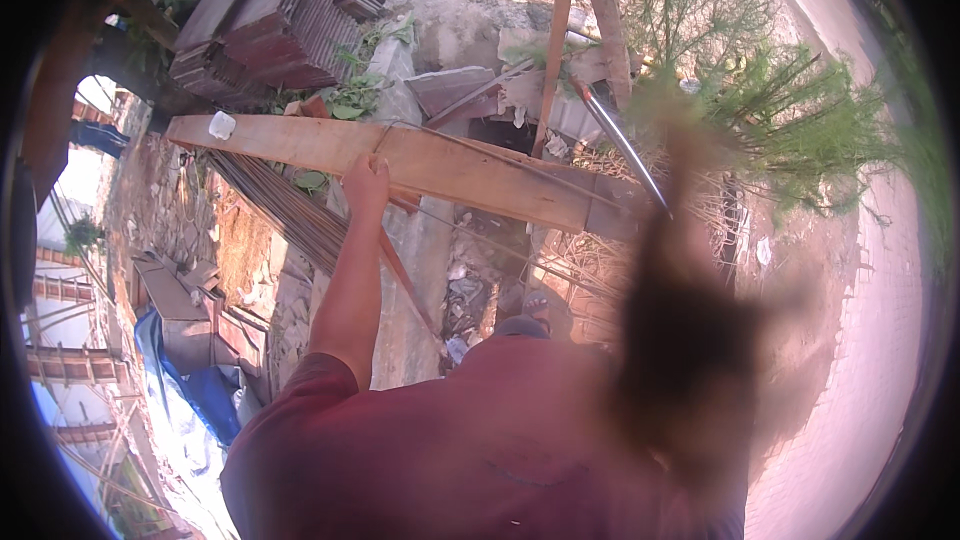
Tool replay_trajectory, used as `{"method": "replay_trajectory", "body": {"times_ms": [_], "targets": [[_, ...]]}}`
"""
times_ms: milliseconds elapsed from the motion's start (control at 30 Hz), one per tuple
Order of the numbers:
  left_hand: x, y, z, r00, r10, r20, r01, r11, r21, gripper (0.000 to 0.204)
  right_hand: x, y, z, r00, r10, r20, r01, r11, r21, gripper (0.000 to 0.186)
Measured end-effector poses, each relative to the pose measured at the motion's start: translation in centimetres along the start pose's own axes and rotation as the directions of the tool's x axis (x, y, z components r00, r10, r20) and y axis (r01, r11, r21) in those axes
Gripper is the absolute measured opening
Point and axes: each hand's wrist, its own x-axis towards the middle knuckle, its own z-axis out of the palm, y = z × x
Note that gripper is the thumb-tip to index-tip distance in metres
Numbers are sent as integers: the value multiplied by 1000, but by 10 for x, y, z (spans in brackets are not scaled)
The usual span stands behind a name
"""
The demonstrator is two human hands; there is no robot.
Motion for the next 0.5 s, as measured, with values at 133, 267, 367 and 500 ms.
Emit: {"method": "replay_trajectory", "body": {"times_ms": [133, 267, 367, 500], "targets": [[13, 21, 8, 993, 115, 29, -118, 961, 249, 38, -2, -22, -5, 1000, 29, 7, -29, 999, 34, 30], [25, 15, 49, 974, 161, 162, -209, 912, 353, 70, 1, -14, -1, 998, 70, 12, -70, 996, 53, 34], [29, 14, 57, 965, 115, 236, -196, 913, 358, 76, -1, -15, -9, 980, 177, 88, -175, 984, -33, 35], [32, 5, 59, 966, 91, 241, -187, 891, 415, 77, -11, -8, -45, 992, 125, -27, -128, 986, -105, 34]]}}
